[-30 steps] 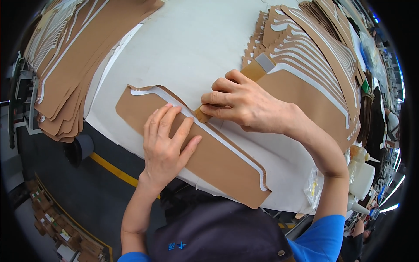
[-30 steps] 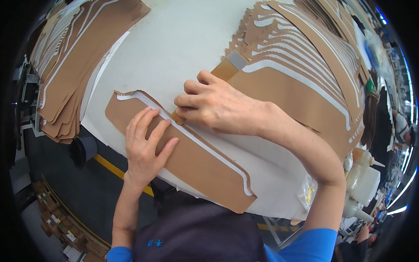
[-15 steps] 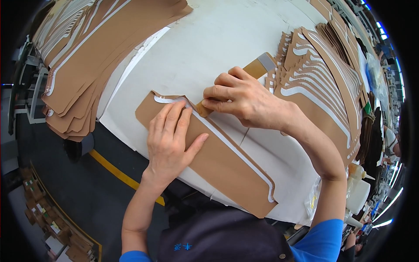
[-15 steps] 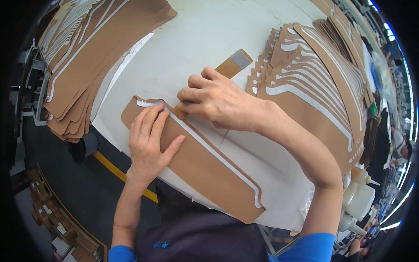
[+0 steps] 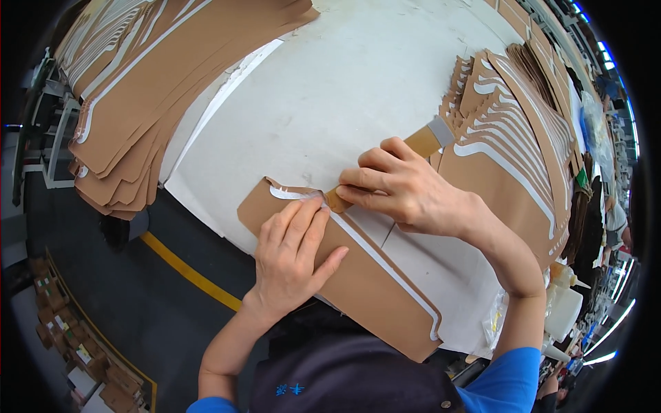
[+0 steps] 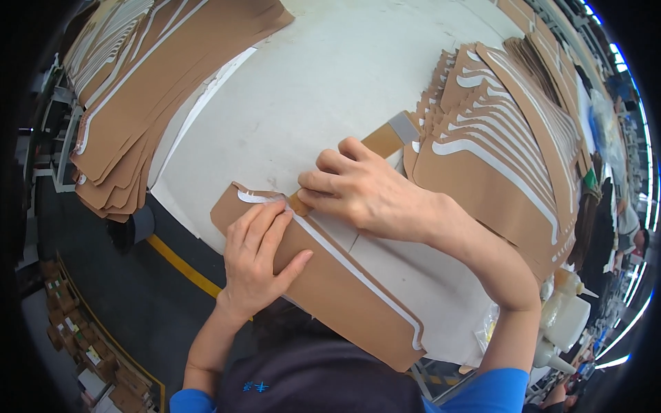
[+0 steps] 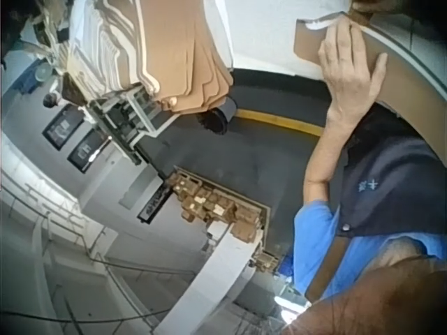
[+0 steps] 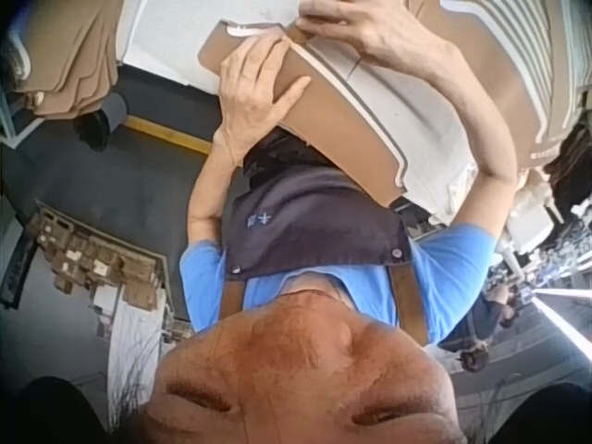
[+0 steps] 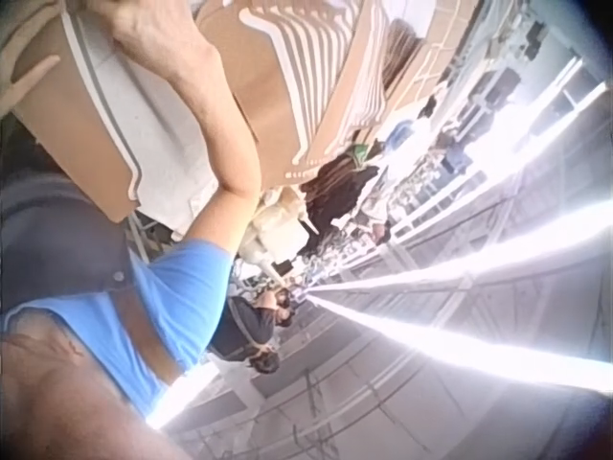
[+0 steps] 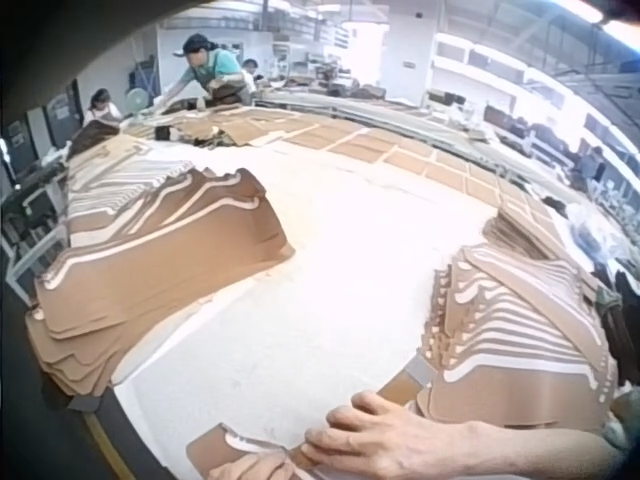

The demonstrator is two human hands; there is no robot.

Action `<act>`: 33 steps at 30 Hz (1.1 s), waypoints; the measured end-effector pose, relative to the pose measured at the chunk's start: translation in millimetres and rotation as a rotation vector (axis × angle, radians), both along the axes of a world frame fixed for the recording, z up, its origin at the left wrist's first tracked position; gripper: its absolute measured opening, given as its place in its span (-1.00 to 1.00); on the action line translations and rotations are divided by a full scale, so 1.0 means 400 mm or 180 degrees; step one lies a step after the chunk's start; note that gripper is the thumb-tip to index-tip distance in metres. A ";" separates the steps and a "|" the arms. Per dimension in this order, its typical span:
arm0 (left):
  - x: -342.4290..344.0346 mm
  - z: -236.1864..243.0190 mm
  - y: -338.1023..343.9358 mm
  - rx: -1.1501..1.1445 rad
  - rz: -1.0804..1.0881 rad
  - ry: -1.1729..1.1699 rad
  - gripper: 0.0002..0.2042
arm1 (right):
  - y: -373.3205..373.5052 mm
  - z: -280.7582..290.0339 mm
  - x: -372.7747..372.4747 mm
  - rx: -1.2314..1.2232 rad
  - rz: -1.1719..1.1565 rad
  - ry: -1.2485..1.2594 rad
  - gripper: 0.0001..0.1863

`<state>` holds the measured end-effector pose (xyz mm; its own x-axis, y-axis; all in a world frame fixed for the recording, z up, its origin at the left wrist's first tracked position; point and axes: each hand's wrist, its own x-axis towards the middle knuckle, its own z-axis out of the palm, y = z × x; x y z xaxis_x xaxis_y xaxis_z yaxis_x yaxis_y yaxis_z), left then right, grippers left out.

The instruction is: Folding and pressing the edges of leather pieces using a hand tool and adhesive strips.

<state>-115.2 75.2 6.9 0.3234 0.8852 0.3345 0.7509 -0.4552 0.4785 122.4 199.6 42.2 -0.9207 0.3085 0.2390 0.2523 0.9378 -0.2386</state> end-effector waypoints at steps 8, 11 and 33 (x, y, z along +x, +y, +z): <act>-0.006 -0.001 -0.011 0.0092 0.0218 0.0203 -0.43 | 0.018 0.008 -0.016 -0.0017 0.0067 -0.0045 -0.65; -0.011 -0.002 -0.009 0.0034 0.0181 0.0209 -0.43 | 0.029 0.010 -0.025 0.0017 0.0130 -0.0072 -0.65; -0.012 -0.013 -0.010 0.0046 0.0242 -0.0106 -0.45 | 0.123 0.014 -0.097 -0.0080 0.0742 -0.0080 -0.76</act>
